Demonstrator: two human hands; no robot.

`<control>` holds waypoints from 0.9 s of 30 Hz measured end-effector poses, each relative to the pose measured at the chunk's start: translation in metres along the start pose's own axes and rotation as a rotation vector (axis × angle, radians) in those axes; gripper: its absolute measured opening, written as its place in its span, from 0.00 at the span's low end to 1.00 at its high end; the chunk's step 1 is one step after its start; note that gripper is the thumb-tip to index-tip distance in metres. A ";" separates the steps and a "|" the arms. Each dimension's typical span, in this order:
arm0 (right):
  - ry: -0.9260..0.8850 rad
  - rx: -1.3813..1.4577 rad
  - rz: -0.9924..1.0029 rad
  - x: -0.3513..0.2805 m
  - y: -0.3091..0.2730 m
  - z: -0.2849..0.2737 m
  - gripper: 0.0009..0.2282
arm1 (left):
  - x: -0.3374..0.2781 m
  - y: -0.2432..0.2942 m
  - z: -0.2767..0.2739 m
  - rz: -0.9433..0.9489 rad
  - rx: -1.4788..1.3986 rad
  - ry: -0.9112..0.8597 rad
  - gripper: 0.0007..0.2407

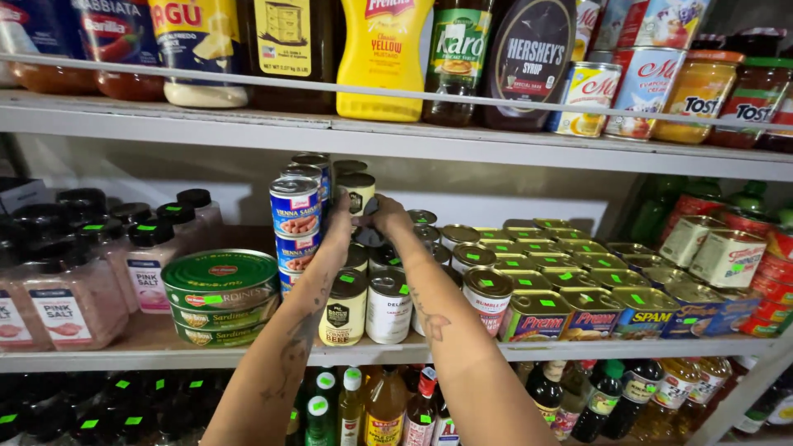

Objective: The person is wiping canned food items with a cloth and organizing them onto a grocery store shelf.

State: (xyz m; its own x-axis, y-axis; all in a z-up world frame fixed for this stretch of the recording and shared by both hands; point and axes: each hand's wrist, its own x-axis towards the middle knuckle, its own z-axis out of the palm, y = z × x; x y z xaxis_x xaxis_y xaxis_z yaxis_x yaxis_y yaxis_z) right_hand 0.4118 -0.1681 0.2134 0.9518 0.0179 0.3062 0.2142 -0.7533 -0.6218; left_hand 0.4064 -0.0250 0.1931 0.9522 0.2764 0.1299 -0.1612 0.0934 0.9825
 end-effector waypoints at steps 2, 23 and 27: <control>0.059 -0.039 0.039 0.014 0.021 0.011 0.38 | 0.021 -0.019 0.005 -0.032 0.107 -0.007 0.25; -0.036 -0.252 0.156 -0.069 -0.048 -0.038 0.20 | -0.054 0.023 0.000 0.047 0.065 0.151 0.32; -0.053 -0.265 0.168 -0.070 -0.051 -0.039 0.20 | -0.041 0.017 0.006 0.042 0.113 0.165 0.33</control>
State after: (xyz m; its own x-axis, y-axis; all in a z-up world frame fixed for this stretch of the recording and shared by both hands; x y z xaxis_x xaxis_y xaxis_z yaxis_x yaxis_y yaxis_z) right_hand 0.3258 -0.1566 0.2515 0.9806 -0.0922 0.1732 -0.0047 -0.8935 -0.4491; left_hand 0.3657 -0.0402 0.2051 0.8885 0.4314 0.1561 -0.1605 -0.0263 0.9867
